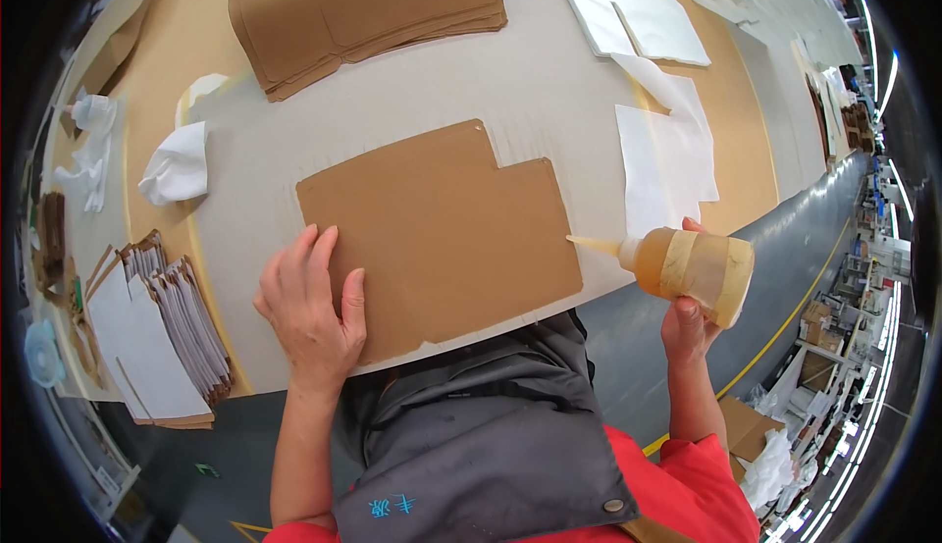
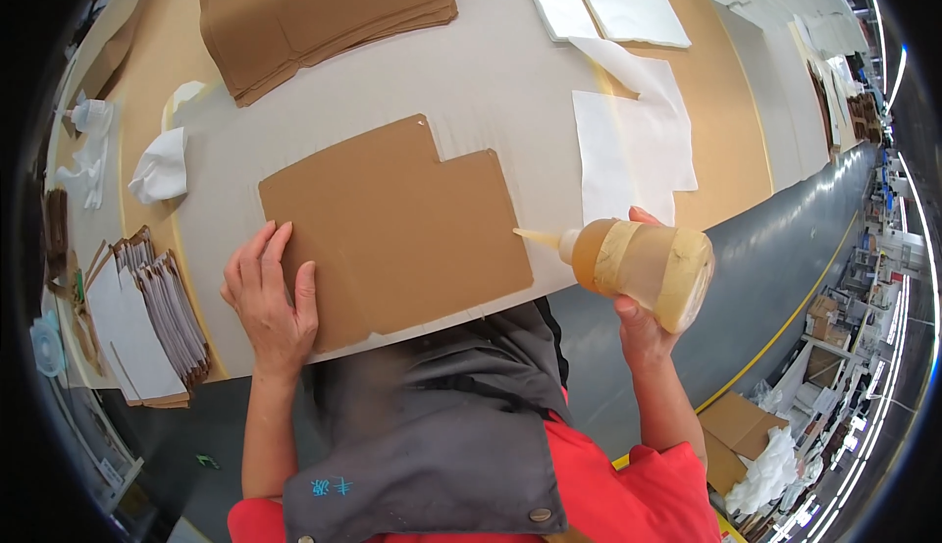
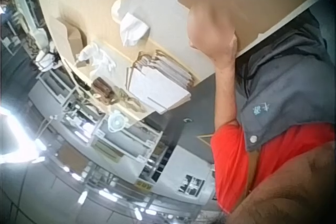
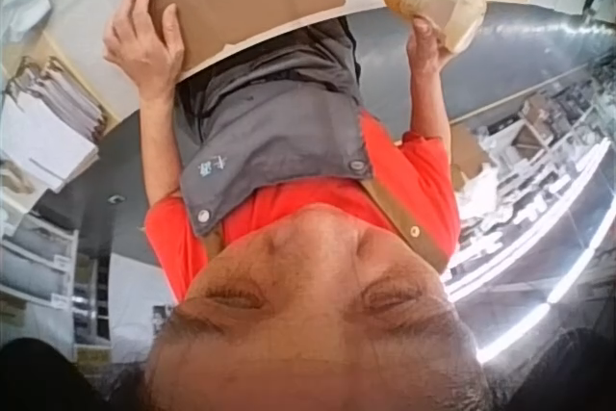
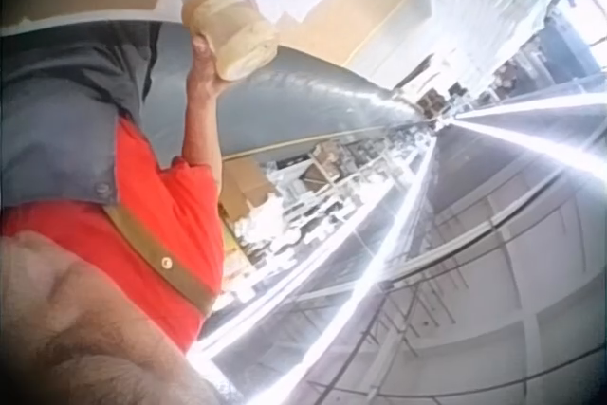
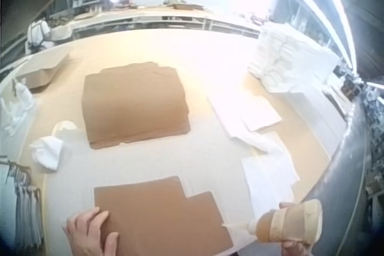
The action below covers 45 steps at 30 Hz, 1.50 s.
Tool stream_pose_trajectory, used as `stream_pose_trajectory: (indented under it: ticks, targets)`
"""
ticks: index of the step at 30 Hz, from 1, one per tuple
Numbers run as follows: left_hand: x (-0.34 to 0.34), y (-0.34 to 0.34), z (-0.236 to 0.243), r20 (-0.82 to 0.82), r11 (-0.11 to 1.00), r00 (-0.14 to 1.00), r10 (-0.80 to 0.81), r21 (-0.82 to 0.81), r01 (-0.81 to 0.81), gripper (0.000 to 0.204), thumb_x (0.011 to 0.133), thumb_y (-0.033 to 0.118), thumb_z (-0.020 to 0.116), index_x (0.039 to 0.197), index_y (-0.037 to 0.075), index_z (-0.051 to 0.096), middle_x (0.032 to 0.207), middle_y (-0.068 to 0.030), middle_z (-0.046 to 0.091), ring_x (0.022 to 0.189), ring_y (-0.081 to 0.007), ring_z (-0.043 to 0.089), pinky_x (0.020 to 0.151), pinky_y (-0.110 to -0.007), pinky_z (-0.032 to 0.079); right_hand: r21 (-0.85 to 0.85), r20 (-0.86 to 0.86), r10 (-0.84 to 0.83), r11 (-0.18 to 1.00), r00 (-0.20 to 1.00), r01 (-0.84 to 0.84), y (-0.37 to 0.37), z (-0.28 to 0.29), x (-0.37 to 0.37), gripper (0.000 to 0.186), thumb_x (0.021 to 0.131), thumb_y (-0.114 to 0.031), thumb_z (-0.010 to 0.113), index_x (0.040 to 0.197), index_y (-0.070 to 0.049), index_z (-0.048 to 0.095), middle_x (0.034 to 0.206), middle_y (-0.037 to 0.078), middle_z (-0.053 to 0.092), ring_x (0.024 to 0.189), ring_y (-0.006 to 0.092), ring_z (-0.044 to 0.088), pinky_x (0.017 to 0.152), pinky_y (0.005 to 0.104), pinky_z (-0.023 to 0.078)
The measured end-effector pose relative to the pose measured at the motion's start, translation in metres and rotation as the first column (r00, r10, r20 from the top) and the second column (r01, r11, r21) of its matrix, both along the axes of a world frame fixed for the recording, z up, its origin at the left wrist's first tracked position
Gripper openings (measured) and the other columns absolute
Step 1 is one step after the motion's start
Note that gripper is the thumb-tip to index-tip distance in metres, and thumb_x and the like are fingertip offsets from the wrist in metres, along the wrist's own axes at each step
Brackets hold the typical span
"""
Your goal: Applying glue and white lining material to leather or cardboard components.
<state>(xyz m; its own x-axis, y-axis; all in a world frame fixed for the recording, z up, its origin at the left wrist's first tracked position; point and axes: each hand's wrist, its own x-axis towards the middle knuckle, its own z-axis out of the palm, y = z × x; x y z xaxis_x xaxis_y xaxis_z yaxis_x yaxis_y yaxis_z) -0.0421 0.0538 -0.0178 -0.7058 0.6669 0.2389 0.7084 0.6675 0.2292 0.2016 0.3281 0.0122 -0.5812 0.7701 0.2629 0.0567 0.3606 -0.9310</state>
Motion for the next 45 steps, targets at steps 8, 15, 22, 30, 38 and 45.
stream_pose_trajectory:
  ticks: [8, 15, 22, 30, 38, 45]
  targets:
    - [0.002, 0.001, -0.002, -0.027, 1.000, 1.000, -0.003, -0.005, 0.002, 0.042, 0.093, 0.022, 0.063, 0.133, 0.009, 0.058, 0.135, -0.0071, 0.056, 0.124, -0.0280, 0.047, 0.104, -0.042, 0.030, -0.065, 0.040, -0.032, 0.997, 0.999, 0.034, -0.010, -0.001, 0.036, 0.091, 0.076, -0.058, 0.080, 0.138, 0.000, 0.046, 0.136, 0.022, 0.055, 0.127, 0.0305, 0.054, 0.107, 0.0455, 0.045]
    - [0.003, 0.001, -0.001, -0.025, 1.000, 1.000, 0.005, -0.002, -0.005, 0.042, 0.093, 0.021, 0.063, 0.133, 0.010, 0.058, 0.135, -0.0068, 0.056, 0.124, -0.0273, 0.047, 0.104, -0.042, 0.030, -0.161, -0.011, -0.071, 0.985, 0.997, 0.068, -0.023, -0.001, 0.039, 0.094, 0.075, -0.058, 0.082, 0.139, 0.001, 0.045, 0.135, 0.022, 0.055, 0.124, 0.0310, 0.057, 0.105, 0.0456, 0.047]
    - [0.002, -0.001, -0.001, 0.000, 1.000, 1.000, -0.005, 0.007, 0.005, 0.039, 0.095, 0.020, 0.059, 0.133, 0.010, 0.058, 0.136, -0.0068, 0.056, 0.125, -0.0278, 0.046, 0.105, -0.042, 0.029, -0.304, -0.036, 0.001, 0.953, 0.999, -0.012, -0.040, -0.005, 0.025, 0.096, 0.073, -0.058, 0.083, 0.140, 0.000, 0.044, 0.138, 0.022, 0.052, 0.124, 0.0333, 0.056, 0.105, 0.0505, 0.048]
    - [0.000, -0.002, -0.002, 0.022, 1.000, 1.000, 0.004, 0.031, -0.005, 0.038, 0.094, 0.016, 0.055, 0.132, 0.009, 0.059, 0.138, -0.0084, 0.052, 0.126, -0.0285, 0.044, 0.104, -0.043, 0.030, -0.265, -0.021, 0.141, 0.954, 0.990, -0.142, -0.056, -0.021, 0.015, 0.101, 0.073, -0.064, 0.080, 0.146, -0.009, 0.036, 0.139, 0.019, 0.049, 0.132, 0.0322, 0.048, 0.107, 0.0559, 0.046]
    - [0.000, -0.003, -0.005, 0.038, 0.999, 0.999, 0.009, 0.046, -0.011, 0.039, 0.093, 0.016, 0.056, 0.131, 0.010, 0.060, 0.138, -0.0089, 0.050, 0.126, -0.0282, 0.044, 0.103, -0.043, 0.030, -0.172, -0.119, 0.299, 0.933, 0.947, -0.317, -0.074, -0.038, -0.003, 0.100, 0.073, -0.058, 0.082, 0.142, -0.012, 0.025, 0.139, 0.021, 0.050, 0.126, 0.0351, 0.054, 0.102, 0.0533, 0.048]
    - [-0.003, -0.003, -0.002, 0.041, 0.991, 0.999, -0.006, 0.137, 0.000, 0.038, 0.090, 0.016, 0.059, 0.128, 0.011, 0.063, 0.135, -0.0072, 0.052, 0.123, -0.0262, 0.045, 0.101, -0.041, 0.031, -0.241, -0.087, 0.372, 0.892, 0.924, -0.382, -0.089, -0.023, -0.024, 0.097, 0.078, -0.058, 0.078, 0.144, -0.013, 0.023, 0.143, 0.022, 0.047, 0.127, 0.0339, 0.053, 0.098, 0.0505, 0.052]
